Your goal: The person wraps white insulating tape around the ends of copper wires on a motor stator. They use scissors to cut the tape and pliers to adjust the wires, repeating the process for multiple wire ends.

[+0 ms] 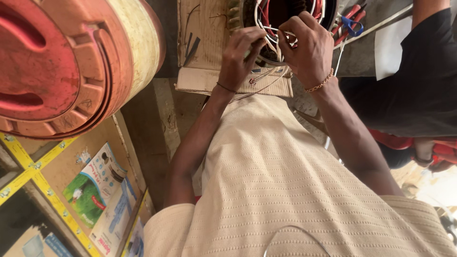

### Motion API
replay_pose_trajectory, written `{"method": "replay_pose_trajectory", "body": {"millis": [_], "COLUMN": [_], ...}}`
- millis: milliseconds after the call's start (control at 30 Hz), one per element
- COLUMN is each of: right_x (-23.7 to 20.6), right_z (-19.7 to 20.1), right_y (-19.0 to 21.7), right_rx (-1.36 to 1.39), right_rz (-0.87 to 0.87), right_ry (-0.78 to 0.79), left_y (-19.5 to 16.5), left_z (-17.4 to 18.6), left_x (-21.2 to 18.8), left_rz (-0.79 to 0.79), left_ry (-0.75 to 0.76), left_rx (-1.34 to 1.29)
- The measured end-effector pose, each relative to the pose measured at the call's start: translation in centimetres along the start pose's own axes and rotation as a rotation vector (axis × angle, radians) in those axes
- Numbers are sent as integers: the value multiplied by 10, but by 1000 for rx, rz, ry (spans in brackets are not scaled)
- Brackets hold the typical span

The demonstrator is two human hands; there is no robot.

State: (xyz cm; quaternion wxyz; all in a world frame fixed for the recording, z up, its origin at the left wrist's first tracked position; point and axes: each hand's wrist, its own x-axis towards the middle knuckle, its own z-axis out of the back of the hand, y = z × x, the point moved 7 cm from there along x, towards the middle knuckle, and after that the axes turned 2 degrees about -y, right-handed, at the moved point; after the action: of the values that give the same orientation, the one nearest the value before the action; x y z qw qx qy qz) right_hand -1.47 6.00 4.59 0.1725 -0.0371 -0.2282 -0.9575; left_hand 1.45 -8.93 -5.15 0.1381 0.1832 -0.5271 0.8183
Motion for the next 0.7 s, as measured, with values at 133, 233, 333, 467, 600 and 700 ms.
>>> {"method": "replay_pose_trajectory", "body": {"millis": [133, 233, 333, 467, 600, 700], "right_x": [1, 2, 0, -3, -2, -5], "right_z": [-11, -22, -24, -33, -36, -37], "right_y": [0, -1, 7, -1, -10, -18], "right_rx": [-45, -69, -108, 17, 154, 256], "right_rz": [-42, -79, 8, -74, -90, -175], "right_ry": [-1, 24, -51, -4, 2, 73], "left_y": [-4, -4, 3, 11, 11, 12], "left_z": [2, 3, 0, -9, -15, -15], "left_x": [2, 5, 6, 7, 6, 2], "left_rz": [30, 23, 55, 9, -124, -168], "left_ry": [0, -40, -34, 12, 53, 87], "left_rx": [-50, -7, 9, 40, 113, 159]}}
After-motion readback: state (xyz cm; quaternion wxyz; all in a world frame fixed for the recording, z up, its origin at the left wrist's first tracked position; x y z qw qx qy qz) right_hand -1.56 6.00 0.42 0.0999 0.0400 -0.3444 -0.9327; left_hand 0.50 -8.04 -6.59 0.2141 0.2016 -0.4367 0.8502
